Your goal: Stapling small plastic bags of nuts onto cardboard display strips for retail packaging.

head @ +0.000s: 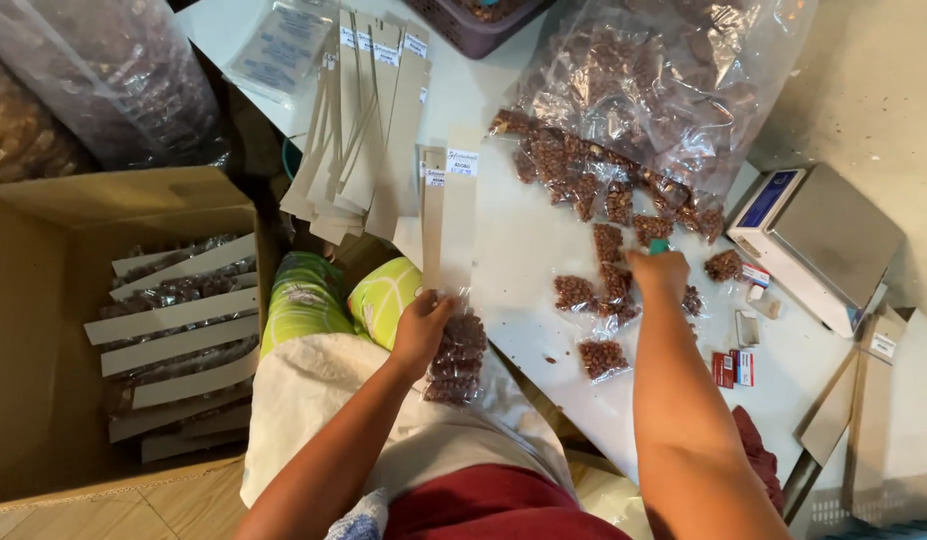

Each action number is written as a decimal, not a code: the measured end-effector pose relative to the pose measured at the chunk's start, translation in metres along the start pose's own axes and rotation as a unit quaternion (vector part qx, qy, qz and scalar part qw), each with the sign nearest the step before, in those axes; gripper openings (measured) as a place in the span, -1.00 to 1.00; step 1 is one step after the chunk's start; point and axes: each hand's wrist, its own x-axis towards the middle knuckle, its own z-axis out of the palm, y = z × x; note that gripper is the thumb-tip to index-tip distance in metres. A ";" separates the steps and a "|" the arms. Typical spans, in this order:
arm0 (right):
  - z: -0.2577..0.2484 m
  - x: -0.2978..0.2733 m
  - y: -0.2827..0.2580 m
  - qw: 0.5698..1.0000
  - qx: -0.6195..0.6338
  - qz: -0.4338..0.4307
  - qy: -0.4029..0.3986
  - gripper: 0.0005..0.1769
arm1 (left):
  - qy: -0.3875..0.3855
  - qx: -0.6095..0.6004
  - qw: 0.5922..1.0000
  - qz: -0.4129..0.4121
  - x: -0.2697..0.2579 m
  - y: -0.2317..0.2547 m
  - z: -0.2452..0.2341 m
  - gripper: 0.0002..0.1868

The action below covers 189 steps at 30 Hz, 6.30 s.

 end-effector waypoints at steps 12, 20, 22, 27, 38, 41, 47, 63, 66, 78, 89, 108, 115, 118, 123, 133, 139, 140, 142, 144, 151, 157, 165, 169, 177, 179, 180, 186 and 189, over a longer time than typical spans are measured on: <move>-0.039 -0.041 -0.012 0.986 0.006 -0.141 -0.094 -0.69 | -0.033 0.025 0.992 0.120 0.010 -0.011 -0.001 -0.58; -0.065 -0.185 -0.102 0.807 0.243 -0.312 -0.438 -0.66 | -0.061 -0.095 0.989 0.096 0.056 -0.051 0.018 -0.67; -0.036 -0.189 -0.104 0.842 0.228 -0.295 -0.390 -0.73 | -0.047 -0.154 0.984 0.073 -0.002 0.006 0.018 -0.67; -0.006 -0.190 -0.103 0.886 0.231 -0.260 -0.306 -0.72 | -0.017 -0.233 0.967 0.098 -0.039 0.033 0.017 -0.47; -0.018 -0.210 -0.161 0.769 0.617 -0.004 -0.165 -0.57 | -0.010 -0.065 0.961 0.269 -0.062 0.060 0.015 -0.60; -0.038 -0.243 -0.193 0.750 0.631 0.036 -0.197 -0.50 | -0.001 -0.032 0.955 0.294 -0.067 0.066 0.014 -0.60; 0.010 -0.219 -0.198 0.681 0.715 0.087 -0.131 -0.43 | 0.015 0.022 0.947 0.319 -0.037 0.035 0.028 -0.56; 0.043 0.022 -0.046 0.925 -0.225 -0.302 0.050 -0.41 | 0.054 -0.113 0.992 -0.003 0.000 0.010 0.011 -0.45; 0.029 -0.001 -0.043 0.897 -0.187 -0.374 0.143 -0.61 | 0.037 0.003 0.999 -0.004 0.013 0.007 0.004 -0.24; 0.004 -0.184 -0.115 0.906 0.166 -0.216 -0.325 -0.79 | -0.002 -0.228 0.969 0.099 0.044 -0.031 0.014 -0.66; -0.007 -0.210 -0.146 0.892 0.386 -0.105 -0.213 -0.86 | -0.023 -0.055 0.974 0.216 -0.020 0.029 0.005 -0.60; 0.036 -0.047 -0.115 0.851 0.494 0.004 -0.179 -0.68 | -0.003 -0.168 0.986 -0.018 0.032 -0.007 0.025 -0.31; 0.032 0.046 -0.065 0.979 -0.104 -0.149 -0.097 -0.24 | 0.038 -0.012 0.999 0.030 0.038 -0.001 0.000 -0.66; 0.004 -0.002 -0.091 0.949 -0.192 -0.224 -0.114 -0.35 | 0.043 0.079 0.995 0.053 0.044 0.001 -0.004 -0.55; -0.043 -0.088 -0.112 0.934 -0.034 -0.270 -0.230 -0.62 | 0.021 0.072 0.991 0.110 0.033 0.015 -0.005 -0.39; 0.001 -0.176 -0.138 0.853 0.225 -0.297 -0.366 -0.76 | -0.020 -0.256 0.957 0.137 0.009 0.020 0.017 -0.67; 0.002 -0.184 -0.140 0.871 0.251 -0.256 -0.337 -0.63 | -0.025 -0.073 0.976 0.202 -0.007 0.039 0.002 -0.61; -0.005 -0.188 -0.145 0.871 0.257 -0.240 -0.342 -0.57 | -0.015 -0.056 0.976 0.210 -0.009 0.043 0.002 -0.59; -0.009 -0.200 -0.168 0.868 0.376 -0.156 -0.285 -0.66 | -0.013 -0.049 0.973 0.225 -0.012 0.049 -0.002 -0.59; -0.016 -0.212 -0.183 0.844 0.483 -0.066 -0.222 -0.65 | -0.012 -0.041 0.971 0.236 -0.020 0.053 -0.003 -0.60; 0.029 -0.203 -0.198 0.723 0.660 0.057 -0.197 -0.48 | -0.042 0.041 0.964 0.261 -0.047 0.074 -0.002 -0.59; 0.028 -0.200 -0.203 0.740 0.646 0.102 -0.160 -0.59 | -0.035 0.043 0.980 0.189 -0.018 0.059 0.009 -0.44; 0.065 -0.017 -0.119 0.981 0.184 -0.064 -0.022 -0.40 | -0.005 -0.203 0.979 -0.006 0.062 0.005 0.011 -0.57; 0.036 -0.046 -0.118 0.987 0.049 -0.108 -0.109 -0.03 | 0.009 -0.159 0.987 -0.017 0.067 0.005 0.001 -0.28; -0.037 -0.170 -0.144 0.886 0.280 -0.134 -0.346 -0.72 | 0.014 -0.080 0.994 0.067 0.074 -0.002 -0.005 -0.37; -0.020 -0.181 -0.142 0.849 0.315 -0.156 -0.394 -0.79 | 0.009 -0.130 0.985 0.115 0.052 0.024 -0.002 -0.42; -0.006 -0.179 -0.140 0.848 0.313 -0.157 -0.398 -0.79 | 0.014 -0.131 0.985 0.114 0.060 0.013 0.004 -0.42; 0.032 -0.176 -0.132 0.900 0.276 -0.138 -0.307 -0.63 | -0.001 -0.158 0.974 0.163 0.019 0.042 0.008 -0.58; 0.011 -0.194 -0.144 0.911 0.263 -0.148 -0.281 -0.61 | 0.008 -0.075 0.977 0.197 -0.002 0.057 0.004 -0.57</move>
